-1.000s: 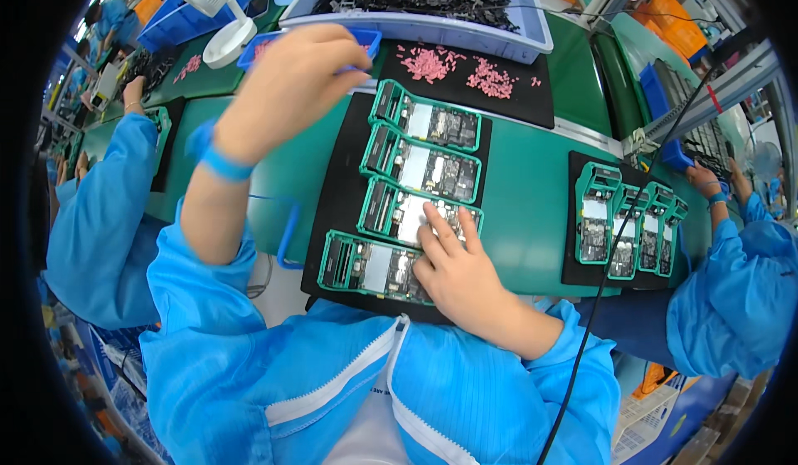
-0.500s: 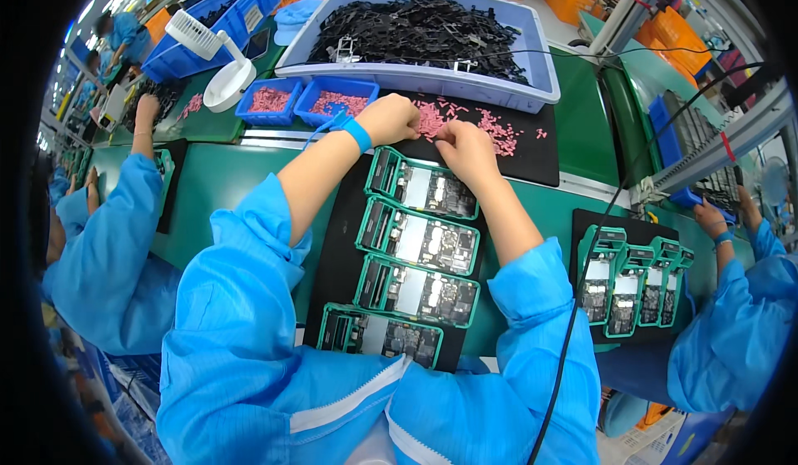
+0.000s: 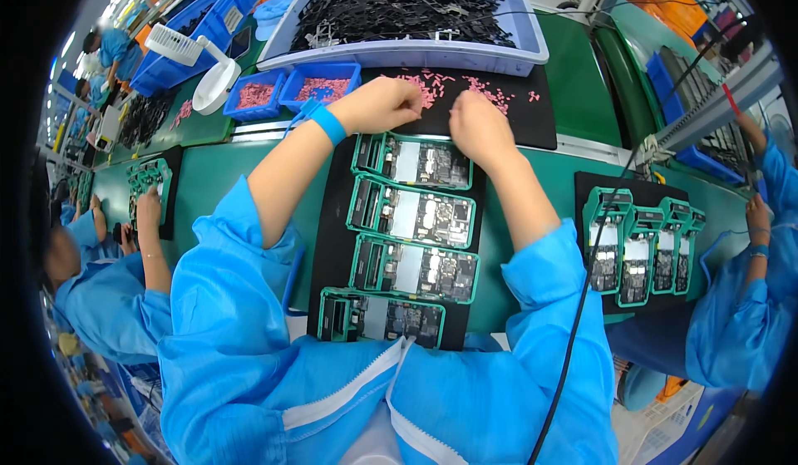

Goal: Assembling small electronic components onto circuit boards on an assembly line.

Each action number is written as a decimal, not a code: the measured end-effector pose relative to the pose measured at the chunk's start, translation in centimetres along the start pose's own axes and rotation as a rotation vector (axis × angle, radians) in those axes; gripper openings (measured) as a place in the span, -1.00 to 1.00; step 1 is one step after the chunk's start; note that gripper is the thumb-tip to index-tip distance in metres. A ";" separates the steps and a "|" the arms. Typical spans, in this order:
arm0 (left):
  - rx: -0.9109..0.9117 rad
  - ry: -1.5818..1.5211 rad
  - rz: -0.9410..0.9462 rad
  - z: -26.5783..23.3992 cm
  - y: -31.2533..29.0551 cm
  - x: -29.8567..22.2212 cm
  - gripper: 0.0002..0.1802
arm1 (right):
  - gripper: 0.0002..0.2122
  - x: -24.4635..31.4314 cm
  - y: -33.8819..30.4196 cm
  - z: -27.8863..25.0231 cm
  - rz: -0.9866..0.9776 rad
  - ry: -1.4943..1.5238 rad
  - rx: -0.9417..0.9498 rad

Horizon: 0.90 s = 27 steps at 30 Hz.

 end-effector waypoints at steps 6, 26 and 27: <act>0.131 -0.020 0.082 1.4 -1.1 -6.0 -0.87 | -0.87 -1.2 -8.5 -2.6 0.149 0.212 -0.046; 0.103 0.260 -0.050 3.1 -1.2 -9.6 -0.91 | -0.94 -0.4 -12.6 -1.9 0.002 0.096 -0.065; 0.106 0.310 -0.046 3.3 -1.1 -9.7 -0.91 | -0.94 -0.4 -12.5 -1.9 0.001 0.099 -0.066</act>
Point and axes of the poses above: each hand's wrist, its own y-axis towards the middle knuckle, its own z-axis out of the palm, x = y × z, the point moved 1 cm from there along y, towards the middle knuckle, and after that the axes turned 11 degrees about y, right-handed, at the moved point
